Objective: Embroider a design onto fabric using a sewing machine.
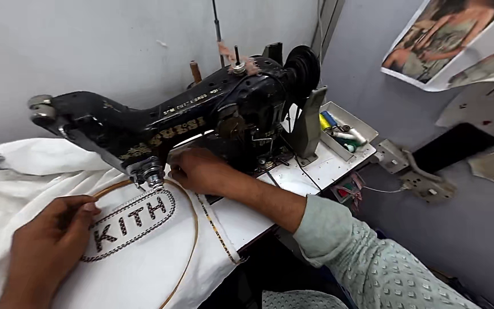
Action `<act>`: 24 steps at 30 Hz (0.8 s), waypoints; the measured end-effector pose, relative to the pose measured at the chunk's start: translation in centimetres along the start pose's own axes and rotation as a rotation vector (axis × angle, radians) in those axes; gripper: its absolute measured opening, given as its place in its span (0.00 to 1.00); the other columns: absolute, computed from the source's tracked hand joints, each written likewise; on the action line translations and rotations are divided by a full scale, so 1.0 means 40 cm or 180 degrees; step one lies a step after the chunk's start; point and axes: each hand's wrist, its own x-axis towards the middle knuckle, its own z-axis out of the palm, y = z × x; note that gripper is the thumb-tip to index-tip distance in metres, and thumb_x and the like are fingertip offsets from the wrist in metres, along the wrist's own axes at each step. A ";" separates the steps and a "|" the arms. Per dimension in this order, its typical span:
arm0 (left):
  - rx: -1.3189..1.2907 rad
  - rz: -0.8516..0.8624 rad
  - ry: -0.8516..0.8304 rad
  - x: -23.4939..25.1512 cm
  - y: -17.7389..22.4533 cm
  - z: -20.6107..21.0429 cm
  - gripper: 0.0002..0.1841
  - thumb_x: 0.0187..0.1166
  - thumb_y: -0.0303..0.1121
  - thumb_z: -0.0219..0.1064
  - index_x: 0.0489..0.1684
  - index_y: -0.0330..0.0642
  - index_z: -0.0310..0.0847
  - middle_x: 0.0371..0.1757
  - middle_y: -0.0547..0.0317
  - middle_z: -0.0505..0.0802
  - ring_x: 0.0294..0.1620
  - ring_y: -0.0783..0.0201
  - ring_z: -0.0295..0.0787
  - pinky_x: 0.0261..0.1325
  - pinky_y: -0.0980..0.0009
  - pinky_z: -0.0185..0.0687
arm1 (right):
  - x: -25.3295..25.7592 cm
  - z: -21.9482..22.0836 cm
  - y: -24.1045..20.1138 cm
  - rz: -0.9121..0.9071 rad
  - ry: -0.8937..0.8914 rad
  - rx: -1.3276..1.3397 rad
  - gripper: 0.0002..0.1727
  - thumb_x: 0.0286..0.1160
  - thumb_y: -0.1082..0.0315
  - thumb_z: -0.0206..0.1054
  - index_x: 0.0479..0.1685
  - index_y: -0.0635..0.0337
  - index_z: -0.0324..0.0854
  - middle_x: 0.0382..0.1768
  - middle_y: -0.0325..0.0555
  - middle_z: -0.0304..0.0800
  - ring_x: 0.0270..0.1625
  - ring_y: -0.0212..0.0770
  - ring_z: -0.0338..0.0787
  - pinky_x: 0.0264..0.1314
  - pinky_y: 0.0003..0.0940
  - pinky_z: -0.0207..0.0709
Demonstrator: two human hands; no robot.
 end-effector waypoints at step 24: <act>0.0326 0.0083 -0.0162 -0.003 -0.026 -0.014 0.23 0.91 0.45 0.53 0.61 0.30 0.78 0.47 0.38 0.89 0.41 0.55 0.87 0.51 0.55 0.83 | -0.646 0.267 0.279 0.1015 -0.0076 -0.1243 0.12 0.81 0.69 0.63 0.50 0.67 0.89 0.50 0.61 0.92 0.59 0.60 0.91 0.64 0.55 0.84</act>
